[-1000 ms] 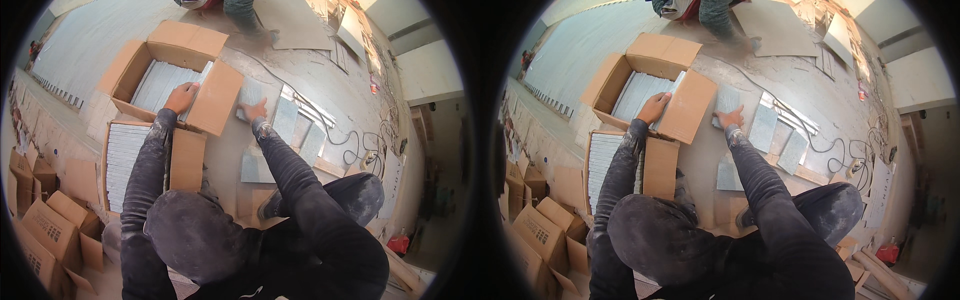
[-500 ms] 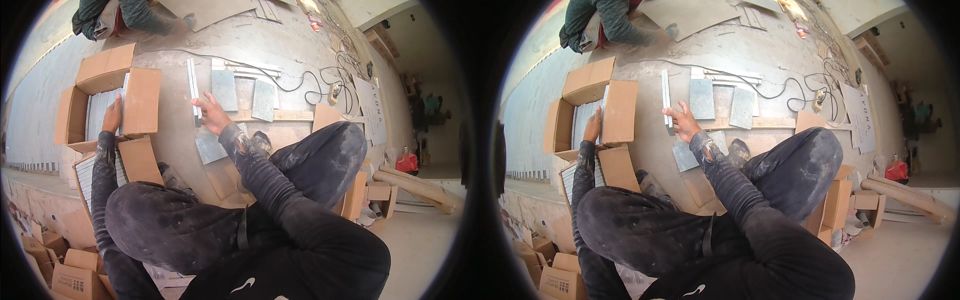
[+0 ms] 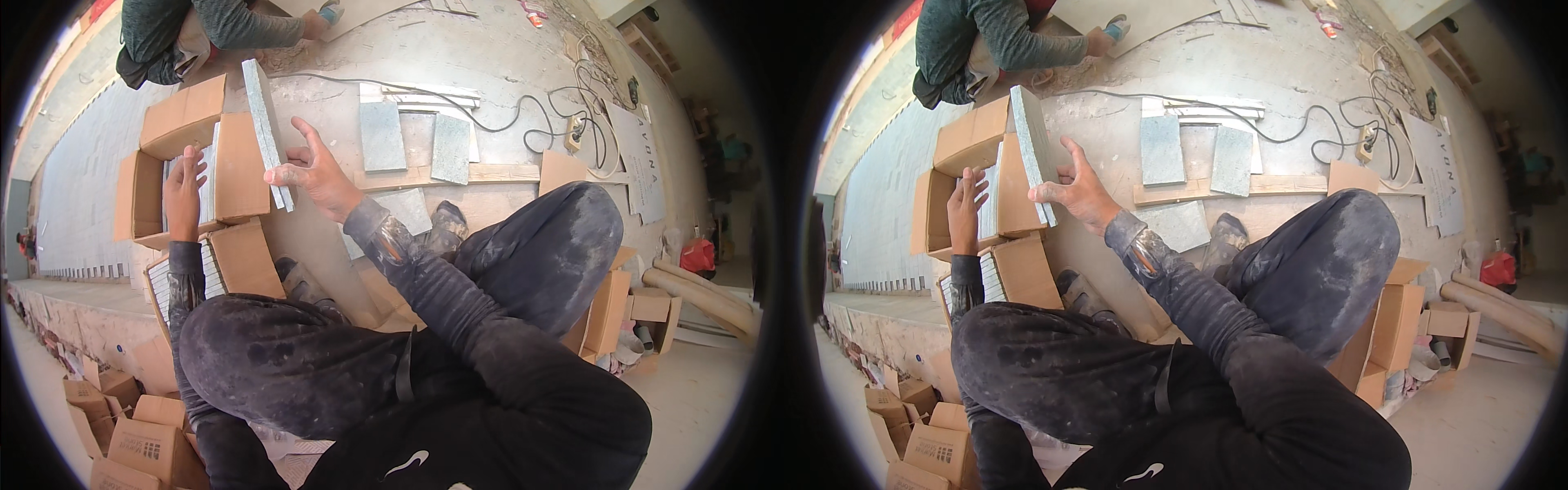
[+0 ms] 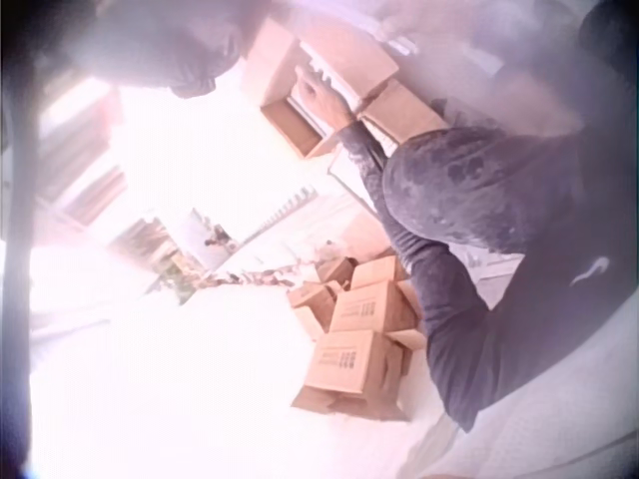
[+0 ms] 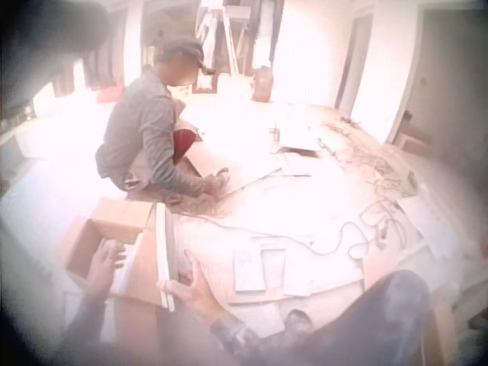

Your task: The person picks up and rotates several stone tiles by hand, turning them over to view both sides.

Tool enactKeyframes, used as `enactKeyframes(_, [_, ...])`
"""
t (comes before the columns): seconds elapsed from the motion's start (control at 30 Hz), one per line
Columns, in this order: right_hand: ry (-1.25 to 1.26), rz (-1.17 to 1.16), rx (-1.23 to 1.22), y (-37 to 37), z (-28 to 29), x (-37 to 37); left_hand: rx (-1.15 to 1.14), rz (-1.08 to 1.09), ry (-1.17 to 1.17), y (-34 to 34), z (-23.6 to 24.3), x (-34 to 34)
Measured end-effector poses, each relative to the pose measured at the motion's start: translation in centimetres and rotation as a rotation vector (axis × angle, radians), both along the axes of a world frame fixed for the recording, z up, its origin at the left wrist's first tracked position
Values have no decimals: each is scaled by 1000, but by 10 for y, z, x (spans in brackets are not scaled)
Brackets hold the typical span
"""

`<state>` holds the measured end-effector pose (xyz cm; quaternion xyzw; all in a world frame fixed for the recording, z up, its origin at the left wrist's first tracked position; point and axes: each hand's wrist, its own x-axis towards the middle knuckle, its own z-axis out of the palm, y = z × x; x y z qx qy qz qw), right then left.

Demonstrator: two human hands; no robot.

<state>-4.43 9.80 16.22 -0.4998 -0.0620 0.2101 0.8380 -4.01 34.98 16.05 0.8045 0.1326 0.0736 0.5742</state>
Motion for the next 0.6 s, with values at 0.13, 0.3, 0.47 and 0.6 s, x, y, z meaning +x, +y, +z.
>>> enactKeyframes(0.13, [-133,-7,-180,26,6,-21,-182,-140,121,-57,70,-42])
enactKeyframes(0.3, [-356,-59,-543,49,1,-47,-114,-16,51,-50,50,-52])
enactKeyframes(0.47, [-488,-79,-489,62,6,-49,-203,87,-38,-22,45,-60])
enactKeyframes(0.6, [-352,-143,-467,40,9,-18,63,113,-169,17,53,-42])
